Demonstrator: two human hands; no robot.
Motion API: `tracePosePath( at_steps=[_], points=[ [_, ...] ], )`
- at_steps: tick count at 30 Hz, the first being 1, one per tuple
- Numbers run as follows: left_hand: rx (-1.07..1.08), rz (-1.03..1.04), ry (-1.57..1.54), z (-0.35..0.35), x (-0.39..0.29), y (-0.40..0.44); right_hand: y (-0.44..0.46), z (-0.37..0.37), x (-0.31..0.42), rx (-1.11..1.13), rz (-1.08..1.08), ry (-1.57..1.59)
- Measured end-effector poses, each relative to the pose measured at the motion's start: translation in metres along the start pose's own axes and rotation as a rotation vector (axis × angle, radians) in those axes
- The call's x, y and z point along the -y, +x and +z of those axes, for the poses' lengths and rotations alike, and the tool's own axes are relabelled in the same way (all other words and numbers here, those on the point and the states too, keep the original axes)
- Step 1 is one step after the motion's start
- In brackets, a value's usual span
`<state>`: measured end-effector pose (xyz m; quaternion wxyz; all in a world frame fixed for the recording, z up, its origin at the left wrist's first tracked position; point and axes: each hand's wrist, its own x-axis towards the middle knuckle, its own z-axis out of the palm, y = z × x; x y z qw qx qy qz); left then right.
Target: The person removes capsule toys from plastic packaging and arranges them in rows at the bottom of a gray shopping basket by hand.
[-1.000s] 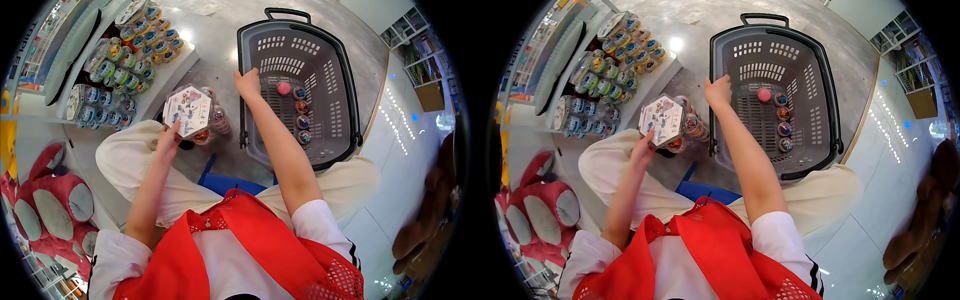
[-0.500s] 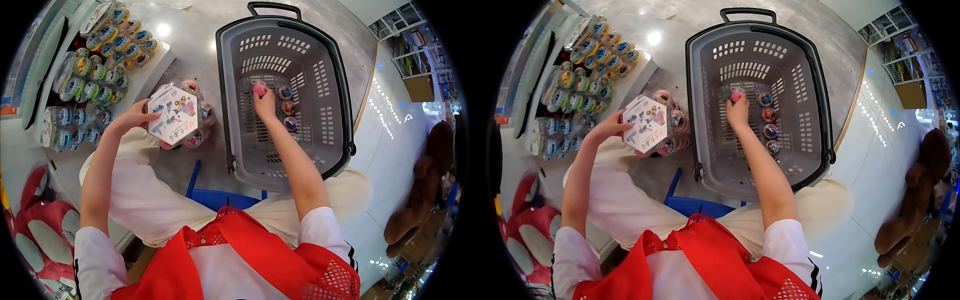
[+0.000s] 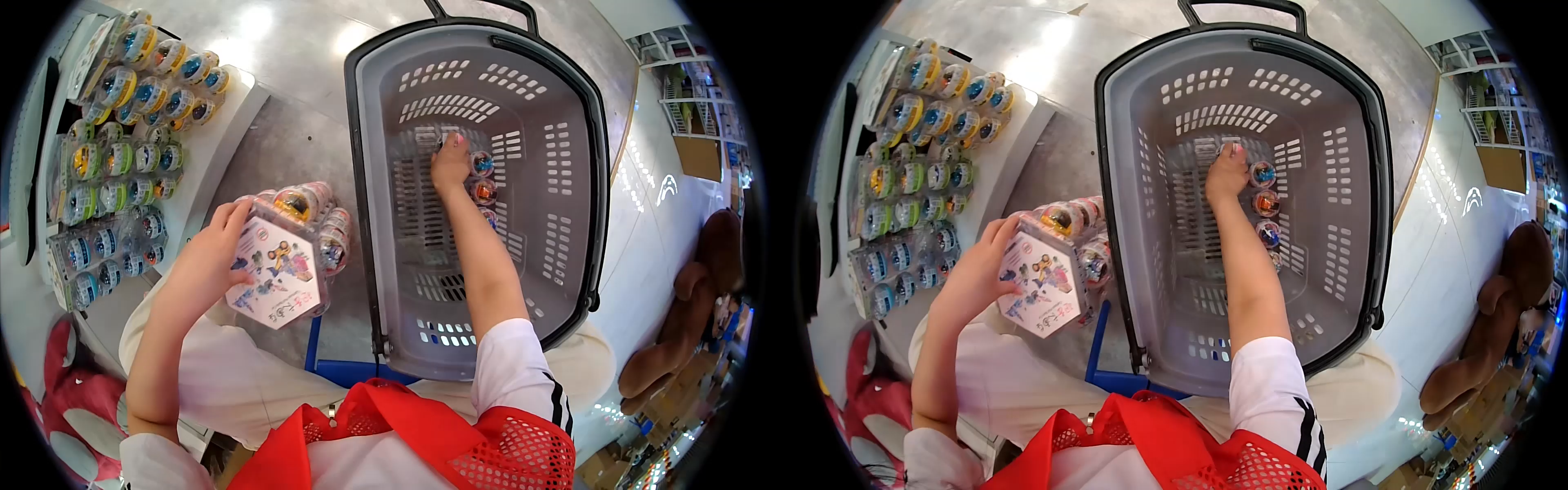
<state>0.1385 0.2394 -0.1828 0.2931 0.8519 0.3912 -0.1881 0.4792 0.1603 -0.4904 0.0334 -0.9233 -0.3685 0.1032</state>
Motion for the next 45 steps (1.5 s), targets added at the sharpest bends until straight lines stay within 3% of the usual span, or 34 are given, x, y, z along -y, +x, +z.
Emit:
tracePosePath(
  at_steps=[7, 10, 13, 16, 19, 23, 26, 29, 35, 41, 43, 45],
  points=[
    [0.097, -0.172, 0.102, -0.005, -0.008, 0.012, 0.03, 0.015, -0.015, -0.091, -0.071, -0.349],
    [0.091, -0.171, 0.104, -0.004, -0.009, 0.015, 0.043, 0.018, -0.028, -0.21, -0.379, -0.363],
    [0.09, -0.157, 0.131, -0.004, -0.01, 0.015, 0.037, -0.016, -0.024, -0.163, -0.409, -0.096],
    [0.089, -0.16, 0.138, -0.003, -0.01, 0.016, 0.047, -0.013, -0.036, -0.222, -0.319, 0.291],
    [0.092, -0.154, 0.145, -0.003, -0.01, 0.016, 0.056, -0.003, -0.049, -0.328, -0.138, 0.381],
    [0.091, -0.12, 0.189, -0.006, -0.013, 0.015, 0.05, -0.015, -0.058, -0.315, -0.03, 0.274],
    [0.101, -0.133, 0.194, -0.006, -0.015, 0.016, 0.06, 0.017, -0.075, -0.418, 0.062, 0.334],
    [0.086, -0.148, 0.188, -0.005, -0.013, 0.015, 0.057, 0.013, -0.07, -0.278, 0.109, 0.358],
    [0.075, -0.151, 0.211, -0.003, -0.012, 0.014, 0.047, -0.001, -0.064, -0.297, 0.024, 0.006],
    [0.068, -0.129, 0.182, -0.003, -0.009, 0.016, 0.051, 0.004, -0.07, -0.3, 0.023, -0.098],
    [0.071, -0.117, 0.252, 0.002, -0.004, 0.016, 0.059, 0.03, -0.086, -0.415, -0.051, -0.161],
    [0.046, -0.069, 0.311, 0.003, -0.003, 0.016, 0.051, 0.006, -0.074, -0.394, -0.002, -0.075]
  ],
)
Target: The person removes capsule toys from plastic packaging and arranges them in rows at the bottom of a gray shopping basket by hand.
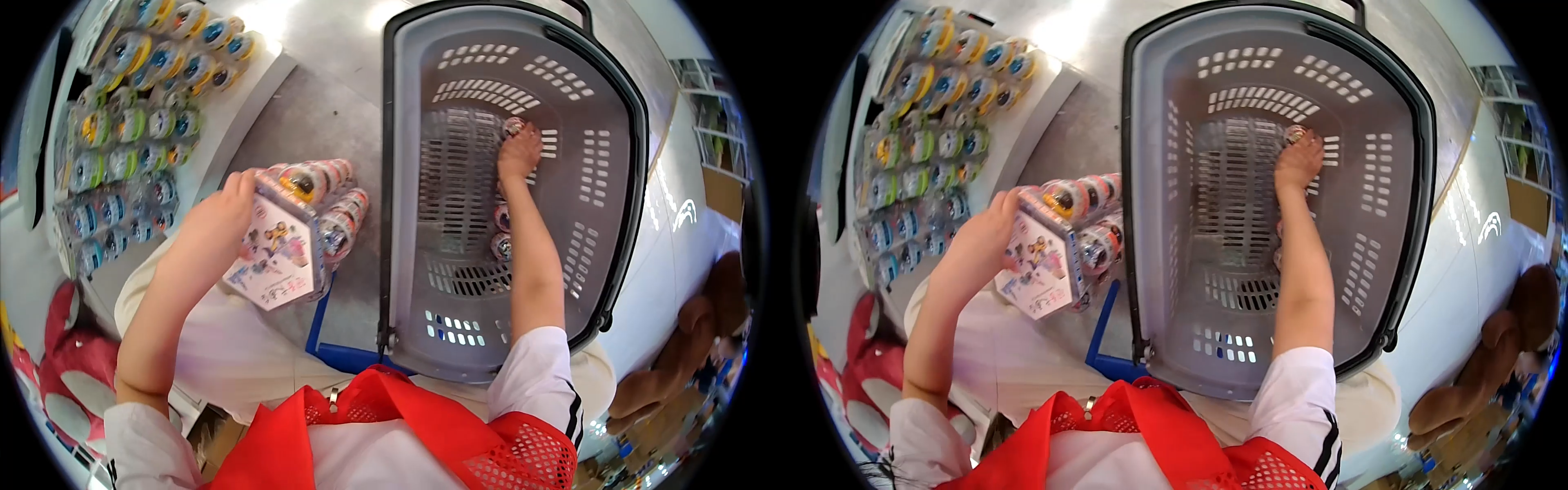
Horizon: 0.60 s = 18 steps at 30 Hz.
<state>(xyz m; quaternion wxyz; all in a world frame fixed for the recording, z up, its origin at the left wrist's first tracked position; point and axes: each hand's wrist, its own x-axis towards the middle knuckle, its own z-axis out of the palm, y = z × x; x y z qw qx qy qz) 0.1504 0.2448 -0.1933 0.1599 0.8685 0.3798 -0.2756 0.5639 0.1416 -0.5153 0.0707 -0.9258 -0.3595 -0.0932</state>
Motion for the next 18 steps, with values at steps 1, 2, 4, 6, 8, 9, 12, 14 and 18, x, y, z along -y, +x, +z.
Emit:
tracePosePath(
  at_steps=[1, 2, 4, 6, 8, 9, 12, 14, 18],
  points=[
    [0.024, -0.021, 0.002, 0.0, 0.0, 0.0, 0.001, -0.008, 0.002, -0.025, -0.037, 0.05],
    [0.047, -0.039, 0.003, -0.001, -0.001, 0.0, 0.002, -0.015, 0.003, -0.05, -0.074, 0.098],
    [0.079, -0.062, -0.006, -0.001, -0.001, 0.001, 0.003, -0.035, 0.009, -0.068, -0.145, 0.176],
    [0.097, -0.077, -0.023, -0.001, 0.0, 0.002, 0.006, -0.062, 0.018, -0.051, -0.217, 0.237],
    [0.085, -0.064, -0.02, 0.0, 0.003, 0.002, 0.007, -0.092, 0.03, -0.049, -0.254, 0.382],
    [0.078, -0.059, -0.016, 0.002, 0.004, 0.003, 0.008, -0.105, 0.035, -0.069, -0.271, 0.467],
    [0.055, -0.073, -0.019, 0.004, 0.007, 0.0, 0.001, -0.157, 0.058, -0.057, -0.252, 0.816],
    [0.02, -0.066, -0.035, 0.006, 0.008, -0.004, -0.007, -0.206, 0.077, -0.001, -0.231, 0.989],
    [-0.115, -0.032, -0.067, 0.019, 0.015, -0.018, -0.053, -0.283, 0.104, 0.151, -0.585, 1.218]
  ],
)
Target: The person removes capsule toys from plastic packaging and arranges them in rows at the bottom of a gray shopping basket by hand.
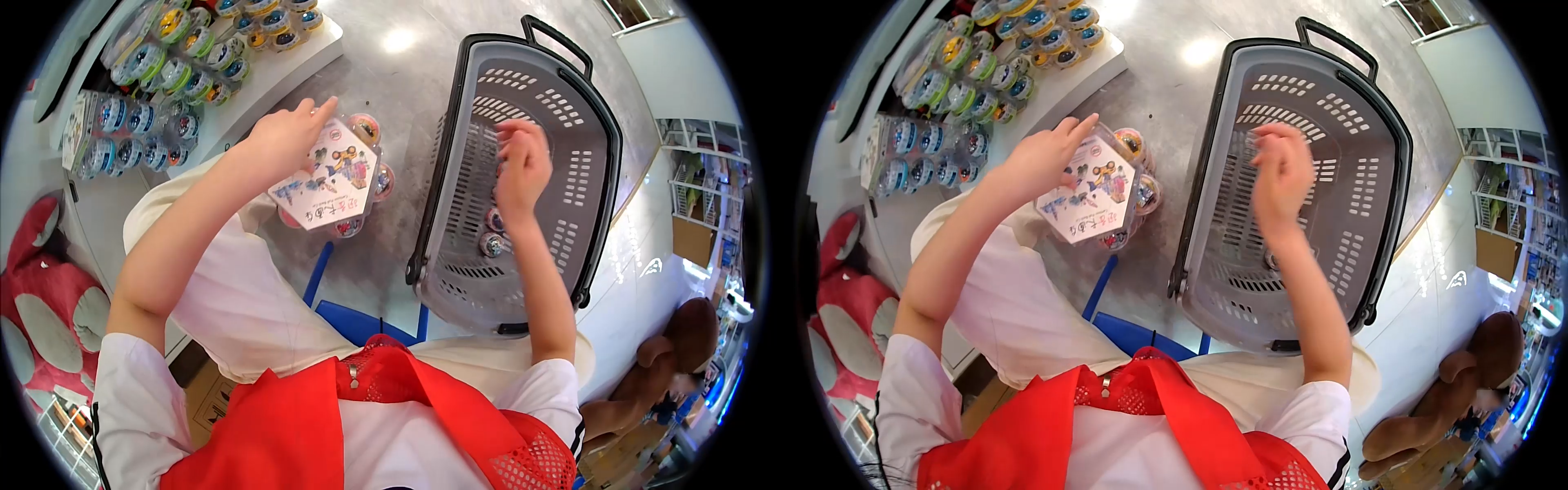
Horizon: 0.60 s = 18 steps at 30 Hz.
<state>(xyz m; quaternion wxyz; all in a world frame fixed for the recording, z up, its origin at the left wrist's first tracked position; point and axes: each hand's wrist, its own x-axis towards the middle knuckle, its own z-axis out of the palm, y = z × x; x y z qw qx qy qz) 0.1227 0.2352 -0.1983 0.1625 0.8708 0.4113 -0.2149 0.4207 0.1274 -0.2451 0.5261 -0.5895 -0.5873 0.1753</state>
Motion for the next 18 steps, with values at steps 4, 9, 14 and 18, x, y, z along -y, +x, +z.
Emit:
tracePosePath(
  at_steps=[4, 9, 14, 18],
  points=[
    [-0.115, -0.038, -0.037, 0.011, 0.007, -0.018, -0.026, 0.059, 0.082, 0.29, -0.047, -0.055],
    [-0.141, -0.167, -0.215, 0.022, 0.016, -0.041, -0.067, 0.133, 0.062, 0.256, 0.349, 0.007],
    [-0.069, -0.123, -0.793, 0.07, 0.042, -0.037, -0.068, 0.145, 0.082, -0.024, 0.897, 0.531],
    [-0.036, -0.25, -1.106, 0.091, 0.042, -0.022, -0.075, 0.15, 0.067, -0.061, 1.284, 0.493]
  ],
)
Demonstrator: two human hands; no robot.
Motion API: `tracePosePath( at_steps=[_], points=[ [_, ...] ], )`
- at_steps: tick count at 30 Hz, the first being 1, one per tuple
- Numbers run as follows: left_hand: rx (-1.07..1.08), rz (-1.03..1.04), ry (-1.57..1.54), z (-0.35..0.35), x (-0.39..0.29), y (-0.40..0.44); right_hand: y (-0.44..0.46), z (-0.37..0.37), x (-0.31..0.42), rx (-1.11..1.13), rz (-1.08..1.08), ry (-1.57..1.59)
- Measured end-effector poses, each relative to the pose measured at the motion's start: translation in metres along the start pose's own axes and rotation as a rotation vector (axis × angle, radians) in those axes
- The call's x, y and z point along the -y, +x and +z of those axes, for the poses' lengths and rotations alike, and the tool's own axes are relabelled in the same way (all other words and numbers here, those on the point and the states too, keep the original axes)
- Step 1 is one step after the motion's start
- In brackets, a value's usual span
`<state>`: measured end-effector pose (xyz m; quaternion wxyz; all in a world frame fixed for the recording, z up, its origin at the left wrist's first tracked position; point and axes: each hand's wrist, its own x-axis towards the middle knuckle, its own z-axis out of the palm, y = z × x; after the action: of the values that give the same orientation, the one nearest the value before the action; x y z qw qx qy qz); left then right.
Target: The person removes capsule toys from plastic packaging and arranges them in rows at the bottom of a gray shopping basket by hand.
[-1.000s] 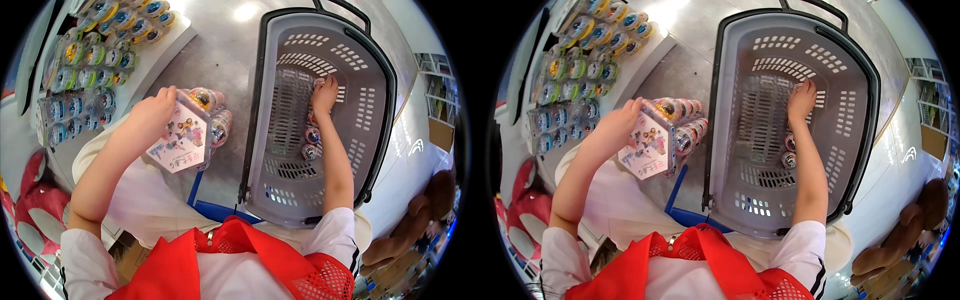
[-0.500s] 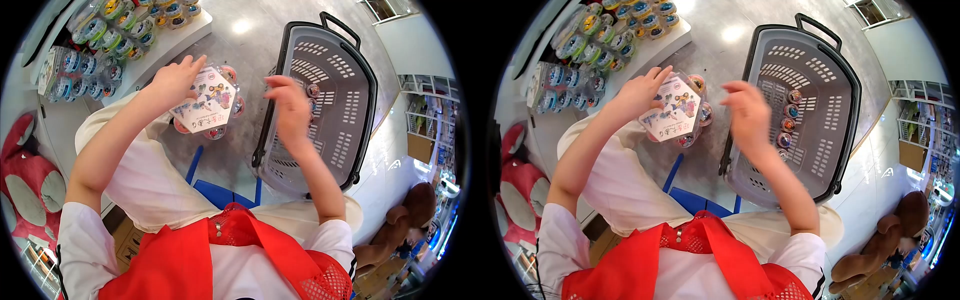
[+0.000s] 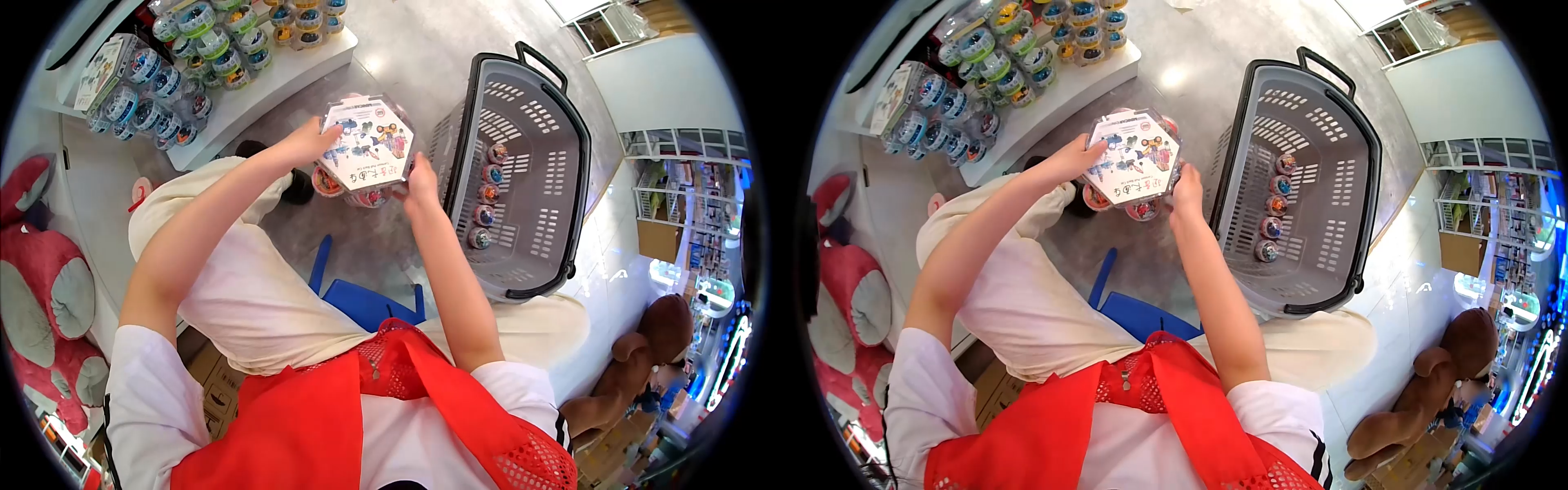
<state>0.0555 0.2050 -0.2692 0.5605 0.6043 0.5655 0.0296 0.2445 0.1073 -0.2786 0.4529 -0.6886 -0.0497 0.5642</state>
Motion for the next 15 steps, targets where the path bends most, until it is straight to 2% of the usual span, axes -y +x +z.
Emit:
tracePosePath(
  at_steps=[6, 11, 12, 13, 15],
  points=[
    [-0.047, 0.022, -0.112, -0.002, -0.004, -0.001, 0.03, -0.009, -0.04, 0.02, -0.151, 0.085],
    [-0.08, -0.024, -0.255, -0.003, 0.012, 0.014, -0.013, 0.01, -0.047, -0.132, -0.302, 0.126],
    [-0.088, -0.029, -0.281, -0.005, 0.015, 0.02, -0.007, 0.009, -0.054, -0.147, -0.311, 0.057],
    [-0.104, -0.025, -0.128, -0.011, 0.015, 0.025, 0.005, 0.008, -0.061, -0.161, -0.321, -0.012],
    [-0.308, 0.157, 0.141, -0.01, 0.009, 0.025, 0.016, 0.008, -0.064, -0.132, -0.344, -0.116]
  ],
)
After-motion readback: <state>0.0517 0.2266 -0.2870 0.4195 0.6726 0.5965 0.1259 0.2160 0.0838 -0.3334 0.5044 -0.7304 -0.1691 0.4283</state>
